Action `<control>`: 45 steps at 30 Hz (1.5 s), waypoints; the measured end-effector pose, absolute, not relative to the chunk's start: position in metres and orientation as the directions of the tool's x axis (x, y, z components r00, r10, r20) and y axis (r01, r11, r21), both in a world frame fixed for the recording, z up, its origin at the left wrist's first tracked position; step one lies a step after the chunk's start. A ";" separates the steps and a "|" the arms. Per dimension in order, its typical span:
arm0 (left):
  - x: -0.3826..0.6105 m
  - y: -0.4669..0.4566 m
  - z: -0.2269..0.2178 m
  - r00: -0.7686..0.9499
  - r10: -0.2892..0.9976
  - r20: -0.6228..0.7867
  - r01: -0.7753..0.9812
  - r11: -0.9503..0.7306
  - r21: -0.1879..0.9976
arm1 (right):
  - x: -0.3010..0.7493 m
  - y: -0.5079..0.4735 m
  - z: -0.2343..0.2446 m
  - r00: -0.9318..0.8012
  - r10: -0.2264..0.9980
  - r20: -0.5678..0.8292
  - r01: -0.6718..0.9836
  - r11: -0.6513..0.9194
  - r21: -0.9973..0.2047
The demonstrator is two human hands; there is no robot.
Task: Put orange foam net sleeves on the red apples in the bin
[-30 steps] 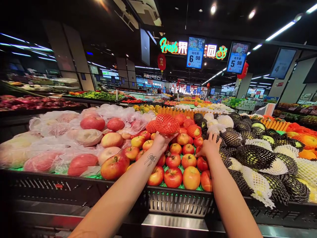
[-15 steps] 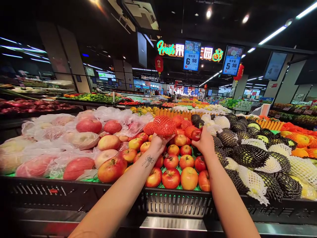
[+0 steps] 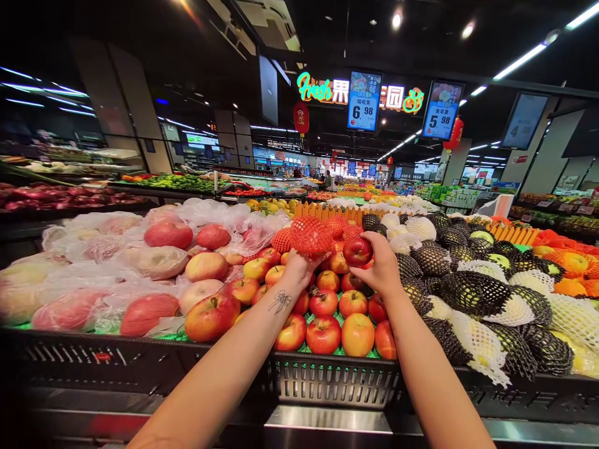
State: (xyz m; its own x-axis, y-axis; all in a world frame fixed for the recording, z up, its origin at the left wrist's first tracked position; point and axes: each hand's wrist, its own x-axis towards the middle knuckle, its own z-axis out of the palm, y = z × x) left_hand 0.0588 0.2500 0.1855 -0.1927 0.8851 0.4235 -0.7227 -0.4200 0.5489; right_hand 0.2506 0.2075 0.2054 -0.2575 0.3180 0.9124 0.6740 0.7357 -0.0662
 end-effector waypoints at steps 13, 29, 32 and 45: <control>0.058 0.249 0.187 -0.183 0.900 0.396 -0.715 -0.398 0.575 | 0.246 0.204 0.207 -0.241 0.365 0.899 0.674 0.729 -0.115; 0.059 0.249 0.188 -0.167 0.905 0.391 -0.711 -0.385 0.589 | 0.247 0.205 0.207 -0.136 0.490 0.861 0.760 0.610 -0.227; 0.059 0.250 0.187 -0.149 0.907 0.394 -0.715 -0.374 0.590 | 0.254 0.210 0.208 -0.041 0.648 0.760 0.894 0.363 -0.262; 0.058 0.253 0.184 -0.155 0.918 0.366 -0.710 -0.361 0.605 | 0.265 0.213 0.205 -0.087 0.941 0.326 0.995 0.063 0.084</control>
State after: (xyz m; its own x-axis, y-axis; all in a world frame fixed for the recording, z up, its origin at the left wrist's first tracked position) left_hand 0.0576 0.2526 0.1842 -0.1547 0.9178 0.3658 -0.7097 -0.3608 0.6052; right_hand 0.2646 0.2128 0.2046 -0.0866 0.9415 0.3257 0.9945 0.0626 0.0836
